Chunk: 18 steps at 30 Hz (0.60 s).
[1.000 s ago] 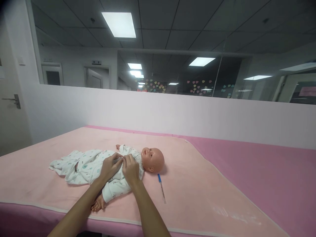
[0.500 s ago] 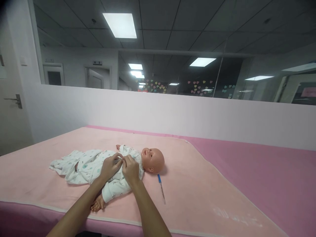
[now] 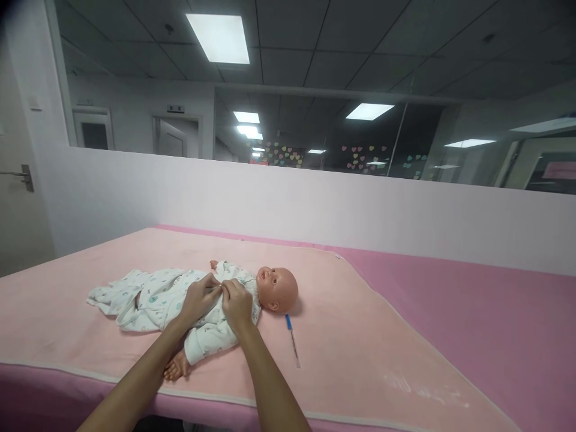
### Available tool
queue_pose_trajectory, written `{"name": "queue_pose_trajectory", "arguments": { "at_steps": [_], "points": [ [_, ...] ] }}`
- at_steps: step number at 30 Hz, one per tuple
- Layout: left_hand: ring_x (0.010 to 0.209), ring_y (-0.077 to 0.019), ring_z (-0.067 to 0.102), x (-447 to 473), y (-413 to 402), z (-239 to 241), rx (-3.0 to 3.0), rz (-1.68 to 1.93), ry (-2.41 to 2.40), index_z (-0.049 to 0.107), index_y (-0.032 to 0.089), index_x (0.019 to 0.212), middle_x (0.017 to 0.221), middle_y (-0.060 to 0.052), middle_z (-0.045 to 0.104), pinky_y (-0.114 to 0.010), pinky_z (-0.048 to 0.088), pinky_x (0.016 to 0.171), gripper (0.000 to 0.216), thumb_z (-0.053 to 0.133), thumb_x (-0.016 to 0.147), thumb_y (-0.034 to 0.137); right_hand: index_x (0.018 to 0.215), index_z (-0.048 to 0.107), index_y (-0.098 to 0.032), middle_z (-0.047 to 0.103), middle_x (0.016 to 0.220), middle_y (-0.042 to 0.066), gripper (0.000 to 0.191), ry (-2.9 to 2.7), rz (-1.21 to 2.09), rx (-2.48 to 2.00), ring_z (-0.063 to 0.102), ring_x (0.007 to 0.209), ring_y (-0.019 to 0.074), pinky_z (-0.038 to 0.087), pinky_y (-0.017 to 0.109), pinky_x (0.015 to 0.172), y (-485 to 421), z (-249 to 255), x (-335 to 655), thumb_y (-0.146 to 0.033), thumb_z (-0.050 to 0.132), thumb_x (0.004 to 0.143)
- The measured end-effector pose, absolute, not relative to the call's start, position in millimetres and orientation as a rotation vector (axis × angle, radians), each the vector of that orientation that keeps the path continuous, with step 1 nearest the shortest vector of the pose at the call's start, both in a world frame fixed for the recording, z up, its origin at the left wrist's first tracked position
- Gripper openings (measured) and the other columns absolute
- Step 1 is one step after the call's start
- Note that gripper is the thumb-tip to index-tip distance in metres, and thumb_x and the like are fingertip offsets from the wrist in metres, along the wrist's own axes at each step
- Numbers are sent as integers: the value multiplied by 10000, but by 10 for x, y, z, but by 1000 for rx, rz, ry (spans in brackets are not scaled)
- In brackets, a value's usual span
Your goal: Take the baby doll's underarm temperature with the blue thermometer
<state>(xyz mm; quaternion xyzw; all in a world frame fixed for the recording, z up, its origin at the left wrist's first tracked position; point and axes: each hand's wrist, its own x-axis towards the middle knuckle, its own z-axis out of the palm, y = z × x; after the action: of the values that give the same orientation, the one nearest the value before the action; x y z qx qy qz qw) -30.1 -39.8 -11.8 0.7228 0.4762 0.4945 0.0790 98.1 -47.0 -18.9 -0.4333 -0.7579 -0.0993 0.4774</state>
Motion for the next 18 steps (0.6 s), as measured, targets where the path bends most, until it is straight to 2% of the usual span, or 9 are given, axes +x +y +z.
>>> {"name": "queue_pose_trajectory", "arguments": {
  "at_steps": [8,15,18],
  "points": [
    [606,-142,600,-307,-380,-142,2181,1530,1415,540,209,673,673,26,665,-217,384,548,102,522,747,278,855,585,-215,594,807,6,190,-1815,-190,-1093,556,741,120,379,199,649,-470,-193,975,-185,397,858],
    [726,-177,635,-299,-397,-136,2147,1564,1351,620,231,813,759,-6,698,-259,439,676,207,472,810,376,916,580,-208,585,860,22,196,-1762,-217,-1125,567,767,130,388,206,639,-476,-182,966,-162,416,819],
    [734,-171,631,-296,-417,-106,2145,1543,1306,619,232,822,768,-2,695,-252,442,681,197,455,814,342,907,578,-213,581,860,18,170,-1762,-224,-1139,568,770,131,386,205,633,-467,-194,968,-182,435,821]
  ]
}}
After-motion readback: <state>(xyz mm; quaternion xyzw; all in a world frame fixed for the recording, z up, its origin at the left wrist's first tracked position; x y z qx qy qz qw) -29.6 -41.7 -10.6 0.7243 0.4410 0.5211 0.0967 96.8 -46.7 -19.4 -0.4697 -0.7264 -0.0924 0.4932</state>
